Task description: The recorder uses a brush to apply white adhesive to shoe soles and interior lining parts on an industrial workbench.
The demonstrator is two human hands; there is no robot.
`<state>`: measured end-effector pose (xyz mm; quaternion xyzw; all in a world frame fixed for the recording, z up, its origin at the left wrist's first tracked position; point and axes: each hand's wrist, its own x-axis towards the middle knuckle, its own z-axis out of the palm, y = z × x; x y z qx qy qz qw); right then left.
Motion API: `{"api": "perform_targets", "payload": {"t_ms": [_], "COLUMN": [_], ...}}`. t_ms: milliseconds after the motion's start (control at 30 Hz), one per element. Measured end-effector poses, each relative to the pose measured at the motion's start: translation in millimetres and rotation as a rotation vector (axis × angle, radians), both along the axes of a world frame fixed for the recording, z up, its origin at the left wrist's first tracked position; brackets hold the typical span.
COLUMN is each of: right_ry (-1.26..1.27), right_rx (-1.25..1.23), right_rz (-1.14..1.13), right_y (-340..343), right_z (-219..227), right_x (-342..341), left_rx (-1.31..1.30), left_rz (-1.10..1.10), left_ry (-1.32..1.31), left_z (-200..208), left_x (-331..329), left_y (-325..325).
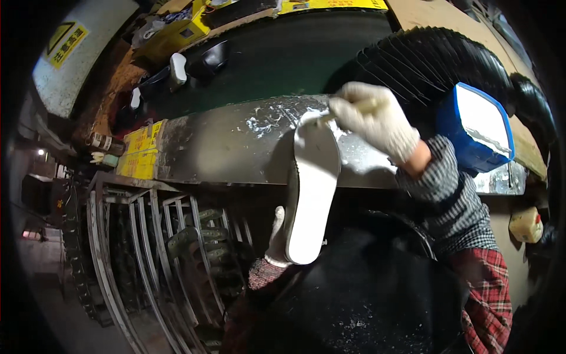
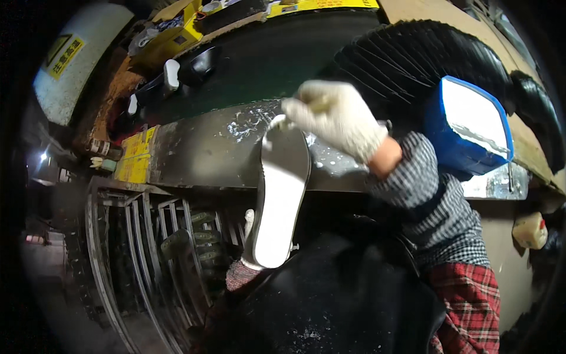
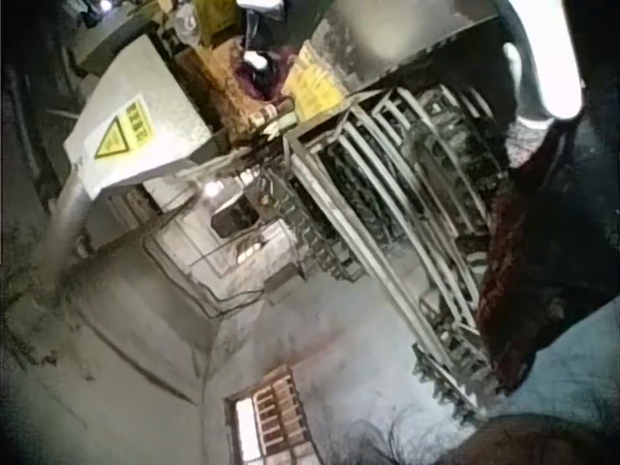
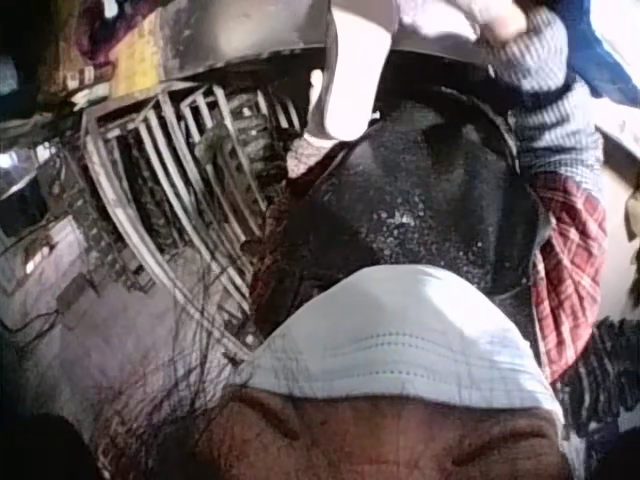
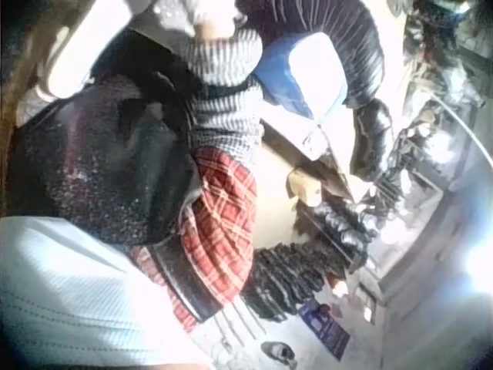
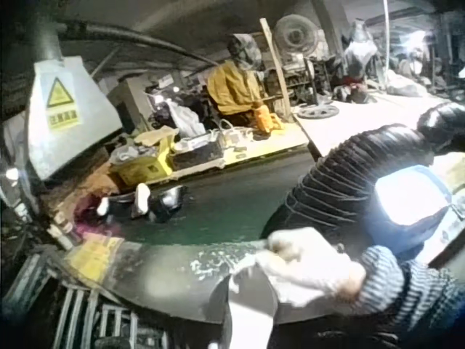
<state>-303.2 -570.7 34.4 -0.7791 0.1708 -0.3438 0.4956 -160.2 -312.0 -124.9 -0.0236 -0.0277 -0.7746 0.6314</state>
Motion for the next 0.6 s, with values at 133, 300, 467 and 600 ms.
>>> {"api": "perform_targets", "payload": {"t_ms": [133, 300, 467, 600], "right_ry": [0.140, 0.112, -0.044, 0.116], "right_rx": [-0.455, 0.313, -0.019, 0.056], "right_rz": [0.357, 0.196, 0.564, 0.472], "right_y": [67, 71, 101, 67], "right_z": [21, 10, 8, -13], "right_x": [-35, -46, -66, -97], "left_rx": [0.120, 0.090, 0.218, -0.040], "left_rz": [0.034, 0.103, 0.226, -0.007], "left_ry": [-0.105, 0.046, 0.039, 0.077], "left_z": [3, 29, 48, 36], "left_x": [0, -12, -23, -10], "left_y": [9, -5, -7, -5]}}
